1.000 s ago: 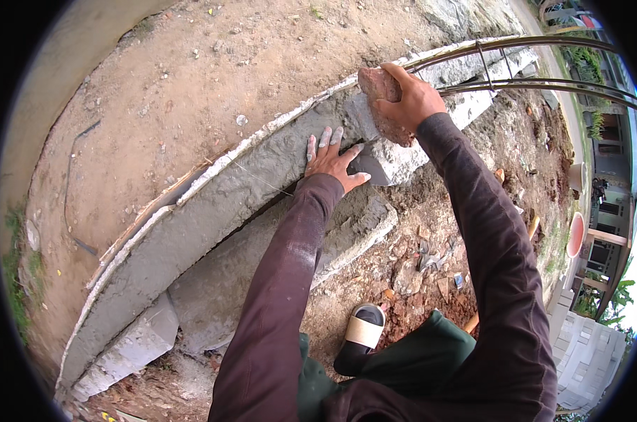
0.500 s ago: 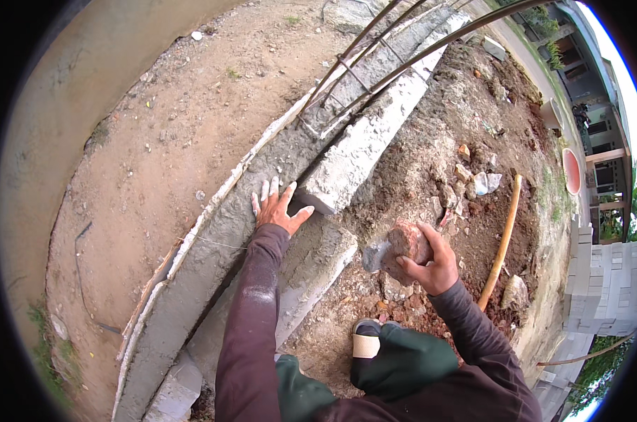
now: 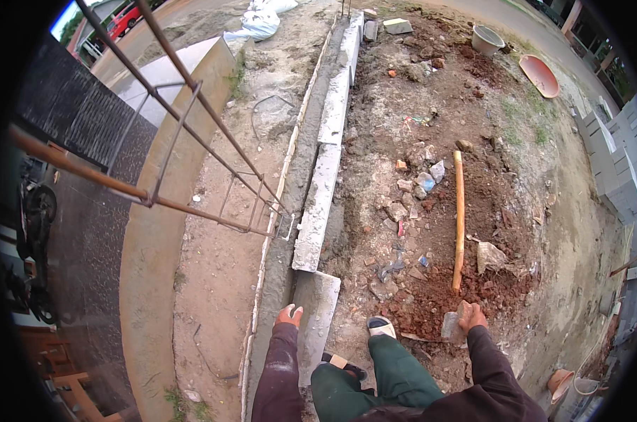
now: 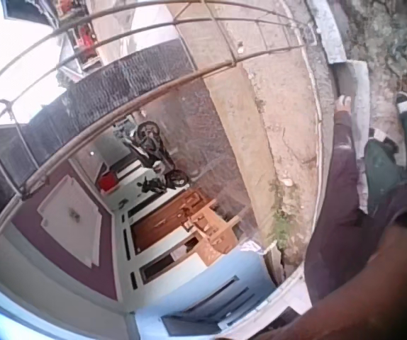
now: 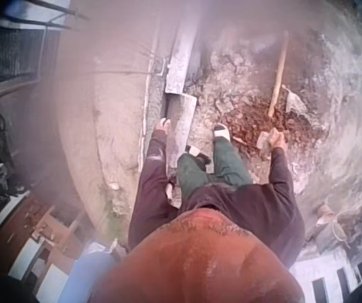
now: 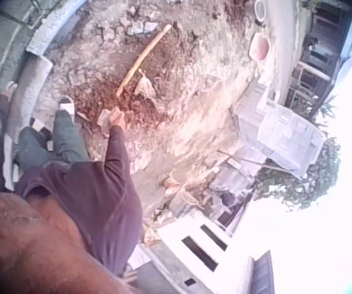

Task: The person walks through a construction site and places concrete slabs into a prepared foundation trench. They pick up slabs from a nearby pile, position them into the wet concrete, and tap them with a brick to level and secure them.

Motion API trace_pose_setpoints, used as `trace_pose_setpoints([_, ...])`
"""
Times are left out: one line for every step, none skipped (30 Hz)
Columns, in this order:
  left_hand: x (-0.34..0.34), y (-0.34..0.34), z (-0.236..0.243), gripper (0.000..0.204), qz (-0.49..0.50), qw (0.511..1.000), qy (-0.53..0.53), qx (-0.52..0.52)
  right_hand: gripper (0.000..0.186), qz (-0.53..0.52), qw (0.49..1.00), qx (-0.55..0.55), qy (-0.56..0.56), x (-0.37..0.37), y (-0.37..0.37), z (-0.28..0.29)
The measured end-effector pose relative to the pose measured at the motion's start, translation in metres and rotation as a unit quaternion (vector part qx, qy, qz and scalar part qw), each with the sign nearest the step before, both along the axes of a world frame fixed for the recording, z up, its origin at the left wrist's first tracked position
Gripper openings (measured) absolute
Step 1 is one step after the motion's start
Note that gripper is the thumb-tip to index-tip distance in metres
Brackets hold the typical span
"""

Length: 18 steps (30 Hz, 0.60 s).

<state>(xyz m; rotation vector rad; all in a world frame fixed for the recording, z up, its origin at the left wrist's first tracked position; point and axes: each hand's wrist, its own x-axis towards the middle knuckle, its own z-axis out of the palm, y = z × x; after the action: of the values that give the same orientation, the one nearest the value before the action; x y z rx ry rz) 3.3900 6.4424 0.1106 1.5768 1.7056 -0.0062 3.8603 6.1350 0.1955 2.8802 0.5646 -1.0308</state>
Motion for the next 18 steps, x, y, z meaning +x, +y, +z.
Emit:
trace_pose_setpoints([0.006, -0.014, 0.031, 0.052, -0.028, 0.999, 0.022, -0.016, 0.069, -0.044, 0.999, 0.005, -0.001, 0.004, -0.02, 0.028])
trace_pose_setpoints([0.01, -0.029, 0.066, 0.052, -0.052, 0.997, 0.046, -0.037, 0.068, -0.086, 0.996, 0.005, 0.0, 0.003, -0.043, 0.055])
trace_pose_setpoints([0.022, -0.034, 0.111, 0.053, -0.067, 0.993, 0.069, -0.063, 0.068, -0.12, 0.993, 0.011, -0.006, 0.009, -0.059, 0.079])
trace_pose_setpoints([0.026, -0.043, 0.153, 0.053, -0.079, 0.987, 0.097, -0.097, 0.068, -0.137, 0.99, 0.006, -0.009, 0.01, -0.077, 0.1])
trace_pose_setpoints([0.015, -0.049, 0.175, 0.052, -0.069, 0.989, 0.1, -0.084, 0.067, -0.15, 0.989, 0.01, -0.008, 0.008, -0.087, 0.116])
trace_pose_setpoints([0.001, -0.055, 0.19, 0.052, -0.057, 0.991, 0.101, -0.069, 0.067, -0.161, 0.987, 0.016, -0.009, 0.011, -0.09, 0.132])
trace_pose_setpoints([-0.011, -0.06, 0.204, 0.051, -0.046, 0.992, 0.104, -0.058, 0.067, -0.173, 0.984, -0.009, 0.027, 0.014, -0.092, 0.152])
trace_pose_setpoints([-0.013, -0.06, 0.218, 0.052, -0.026, 0.993, 0.099, -0.052, 0.064, -0.185, 0.982, -0.028, 0.031, 0.021, -0.084, 0.175])
trace_pose_setpoints([-0.016, -0.06, 0.232, 0.052, -0.005, 0.995, 0.093, -0.045, 0.062, -0.196, 0.979, -0.047, 0.036, 0.027, -0.073, 0.198])
trace_pose_setpoints([-0.015, -0.062, 0.24, 0.052, 0.012, 0.995, 0.084, -0.044, 0.059, -0.21, 0.974, -0.07, 0.036, 0.033, -0.071, 0.217])
trace_pose_setpoints([-0.017, -0.064, 0.251, 0.052, 0.013, 0.995, 0.082, -0.058, 0.058, -0.197, 0.979, -0.053, 0.028, 0.041, -0.081, 0.209])
trace_pose_setpoints([-0.013, -0.06, 0.257, 0.052, 0.024, 0.994, 0.087, -0.065, 0.057, -0.183, 0.982, -0.036, 0.019, 0.05, -0.09, 0.201])
trace_pose_setpoints([-0.002, -0.06, 0.274, 0.052, 0.033, 0.991, 0.1, -0.086, 0.06, -0.183, 0.982, -0.038, 0.008, 0.061, -0.074, 0.212])
trace_pose_setpoints([0.004, -0.06, 0.287, 0.052, 0.046, 0.988, 0.113, -0.098, 0.063, -0.181, 0.983, -0.037, -0.001, 0.071, -0.056, 0.225])
trace_pose_setpoints([-0.003, -0.067, 0.291, 0.051, 0.048, 0.986, 0.127, -0.098, 0.066, -0.176, 0.984, -0.032, -0.007, 0.08, -0.035, 0.237])
trace_pose_setpoints([-0.004, -0.07, 0.282, 0.049, 0.045, 0.986, 0.132, -0.096, 0.07, -0.181, 0.983, -0.027, -0.026, 0.099, -0.029, 0.221])
trace_pose_setpoints([-0.007, -0.068, 0.281, 0.048, 0.046, 0.984, 0.144, -0.091, 0.066, -0.218, 0.975, 0.05, -0.008, 0.11, -0.009, 0.226])
trace_pose_setpoints([-0.002, -0.07, 0.288, 0.05, 0.045, 0.979, 0.157, -0.12, 0.063, -0.22, 0.974, 0.045, -0.027, 0.12, 0.018, 0.236])
